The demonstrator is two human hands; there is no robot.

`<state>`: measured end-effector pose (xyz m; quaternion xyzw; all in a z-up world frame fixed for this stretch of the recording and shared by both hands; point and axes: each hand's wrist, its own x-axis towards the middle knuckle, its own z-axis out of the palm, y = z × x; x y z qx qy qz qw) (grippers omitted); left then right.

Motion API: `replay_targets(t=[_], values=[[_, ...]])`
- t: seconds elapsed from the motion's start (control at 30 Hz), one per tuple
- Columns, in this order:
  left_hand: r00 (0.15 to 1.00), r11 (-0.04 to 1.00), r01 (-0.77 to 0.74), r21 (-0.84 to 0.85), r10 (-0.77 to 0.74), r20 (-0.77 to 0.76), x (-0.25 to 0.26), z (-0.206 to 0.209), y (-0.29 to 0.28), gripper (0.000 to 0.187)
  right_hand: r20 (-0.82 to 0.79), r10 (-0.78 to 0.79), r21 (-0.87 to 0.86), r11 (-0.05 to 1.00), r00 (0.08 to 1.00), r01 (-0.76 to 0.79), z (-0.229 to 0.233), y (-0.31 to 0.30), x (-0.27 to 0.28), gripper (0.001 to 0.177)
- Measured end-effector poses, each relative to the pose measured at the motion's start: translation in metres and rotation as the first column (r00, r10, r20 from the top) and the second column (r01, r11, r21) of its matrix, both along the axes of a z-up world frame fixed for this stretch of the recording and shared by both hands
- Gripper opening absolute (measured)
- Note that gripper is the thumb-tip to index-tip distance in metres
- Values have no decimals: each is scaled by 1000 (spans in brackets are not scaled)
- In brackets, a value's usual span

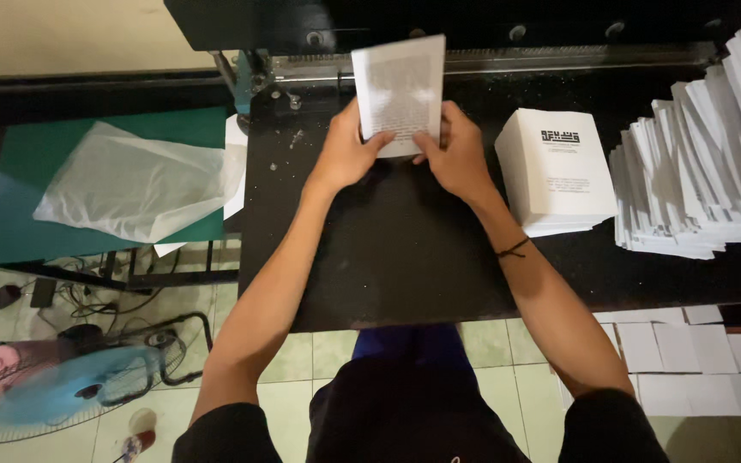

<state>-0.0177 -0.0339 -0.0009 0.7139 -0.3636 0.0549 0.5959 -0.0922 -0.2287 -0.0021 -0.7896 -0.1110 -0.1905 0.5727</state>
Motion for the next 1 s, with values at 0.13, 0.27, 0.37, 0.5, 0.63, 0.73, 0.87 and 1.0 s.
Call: replay_targets(t=[0.13, 0.27, 0.37, 0.5, 0.63, 0.73, 0.87, 1.0], values=[[944, 983, -113, 143, 151, -293, -5, 9, 17, 57, -271, -18, 307, 946, 962, 104, 6, 20, -2, 51], [841, 957, -173, 234, 267, -470, -9, 11, 19, 87, -414, -40, 324, 927, 909, 189, -5, 21, 7, 71], [808, 915, -168, 368, 342, -480, -20, 38, 26, 70, -530, -61, 217, 954, 846, 205, 12, 30, 11, 66], [957, 857, -259, 446, 292, -5, -4, 24, 36, 48, -577, -95, 215, 941, 811, 263, 19, 38, 25, 62], [912, 840, -300, 453, 113, 395, 13, 4, 28, 25, -540, -127, 191, 944, 832, 268, 13, 35, 52, 58], [885, 844, -329, 423, 118, 451, 29, -7, 22, 7, -511, -100, 289, 915, 854, 280, -2, 28, 77, 56], [907, 806, -357, 473, 178, 381, 35, -10, 22, 16, -420, -63, 328, 920, 905, 216, -33, 16, 92, 63], [904, 827, -334, 451, 146, 402, 34, -9, 27, 12, -387, -32, 382, 904, 922, 192, -25, 19, 83, 64]])
